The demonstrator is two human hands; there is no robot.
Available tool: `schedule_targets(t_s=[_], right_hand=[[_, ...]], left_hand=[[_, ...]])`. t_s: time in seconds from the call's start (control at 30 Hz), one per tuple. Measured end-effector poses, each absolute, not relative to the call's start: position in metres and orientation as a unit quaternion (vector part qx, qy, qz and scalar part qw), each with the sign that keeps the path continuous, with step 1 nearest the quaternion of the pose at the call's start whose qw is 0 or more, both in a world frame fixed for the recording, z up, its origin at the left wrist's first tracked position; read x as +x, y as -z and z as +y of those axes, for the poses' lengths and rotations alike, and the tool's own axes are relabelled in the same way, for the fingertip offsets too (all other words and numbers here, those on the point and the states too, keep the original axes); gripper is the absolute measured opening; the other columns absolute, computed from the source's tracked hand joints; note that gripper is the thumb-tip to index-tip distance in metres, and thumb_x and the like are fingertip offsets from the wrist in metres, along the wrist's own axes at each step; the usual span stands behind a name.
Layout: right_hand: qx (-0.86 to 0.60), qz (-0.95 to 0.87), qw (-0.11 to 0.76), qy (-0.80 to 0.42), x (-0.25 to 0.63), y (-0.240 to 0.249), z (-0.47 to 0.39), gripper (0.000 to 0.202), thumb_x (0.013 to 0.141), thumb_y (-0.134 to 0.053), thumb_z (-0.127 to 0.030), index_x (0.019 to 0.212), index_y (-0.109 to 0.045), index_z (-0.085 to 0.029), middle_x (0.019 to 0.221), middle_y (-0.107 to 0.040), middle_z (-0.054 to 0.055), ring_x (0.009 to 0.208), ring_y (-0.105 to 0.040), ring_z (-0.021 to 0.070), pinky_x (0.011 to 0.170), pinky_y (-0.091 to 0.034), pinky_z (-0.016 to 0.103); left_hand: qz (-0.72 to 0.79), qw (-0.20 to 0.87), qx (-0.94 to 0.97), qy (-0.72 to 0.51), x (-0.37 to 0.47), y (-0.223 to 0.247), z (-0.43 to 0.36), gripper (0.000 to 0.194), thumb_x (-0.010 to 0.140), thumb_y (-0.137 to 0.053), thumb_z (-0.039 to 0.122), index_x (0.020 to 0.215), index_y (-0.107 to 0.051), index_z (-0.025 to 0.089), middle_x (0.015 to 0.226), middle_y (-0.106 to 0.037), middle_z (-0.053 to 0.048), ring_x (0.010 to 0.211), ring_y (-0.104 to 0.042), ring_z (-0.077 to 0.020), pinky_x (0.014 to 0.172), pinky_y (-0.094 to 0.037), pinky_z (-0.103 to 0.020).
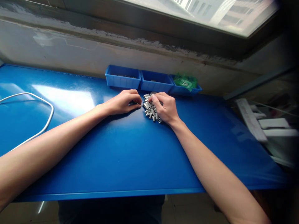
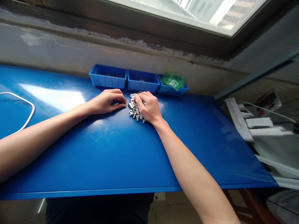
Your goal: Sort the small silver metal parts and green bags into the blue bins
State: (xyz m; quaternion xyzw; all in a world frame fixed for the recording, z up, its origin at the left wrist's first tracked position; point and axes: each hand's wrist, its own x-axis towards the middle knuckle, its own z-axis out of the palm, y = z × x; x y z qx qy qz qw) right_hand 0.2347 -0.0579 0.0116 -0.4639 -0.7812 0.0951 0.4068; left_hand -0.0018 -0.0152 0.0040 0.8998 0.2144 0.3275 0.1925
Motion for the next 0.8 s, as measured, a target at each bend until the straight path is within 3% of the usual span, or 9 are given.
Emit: schedule_targets(t_s=[0.23,0.53,0.67,0.8], right_hand=[[-0.456,-0.785,0.409,-0.089,0.236,-0.01,-0.056,0.048,0.106,-0.048,-0.052,0.08,-0.075,-0.023,0.088,-0.078,0.007,0.093,-0.072,0.0255,0.089,-0.053,0.041],[-0.464,-0.78,0.409,-0.094,0.235,-0.01,-0.057,0.048,0.105,-0.048,-0.055,0.081,-0.075,-0.023,0.09,-0.079,0.007,0.095,-0.073,0.0261,0.091,-0.054,0.042],[-0.461,-0.782,0.41,-0.095,0.236,-0.01,-0.057,0.05,0.105,-0.047,-0.056,0.08,-0.075,-0.024,0.09,-0.079,0.007,0.095,-0.073,0.0258,0.091,-0.053,0.042],[-0.464,-0.779,0.411,-0.092,0.236,-0.009,-0.057,0.05,0.105,-0.047,-0.057,0.079,-0.075,-0.024,0.089,-0.079,0.007,0.095,-0.073,0.0262,0.091,-0.054,0.042]], left_hand=[[0.248,0.218,0.879,-0.344,0.0,-0.008,-0.015,0.015,0.094,-0.068,0.031,0.098,-0.071,0.017,0.086,-0.071,-0.003,0.073,-0.062,-0.0135,0.069,-0.048,-0.023],[0.255,0.315,0.842,-0.357,-0.003,-0.015,-0.017,0.026,0.084,-0.081,0.041,0.088,-0.08,0.016,0.069,-0.067,-0.001,0.06,-0.054,-0.0099,0.057,-0.043,-0.022],[0.273,0.353,0.805,-0.391,-0.003,-0.014,-0.016,0.035,0.081,-0.084,0.047,0.095,-0.082,0.015,0.078,-0.075,-0.005,0.067,-0.065,-0.0134,0.064,-0.053,-0.025],[0.3,0.393,0.718,-0.49,-0.006,-0.009,-0.008,0.056,0.079,-0.085,0.058,0.113,-0.078,0.014,0.104,-0.079,-0.012,0.096,-0.076,-0.0238,0.09,-0.063,-0.036]])
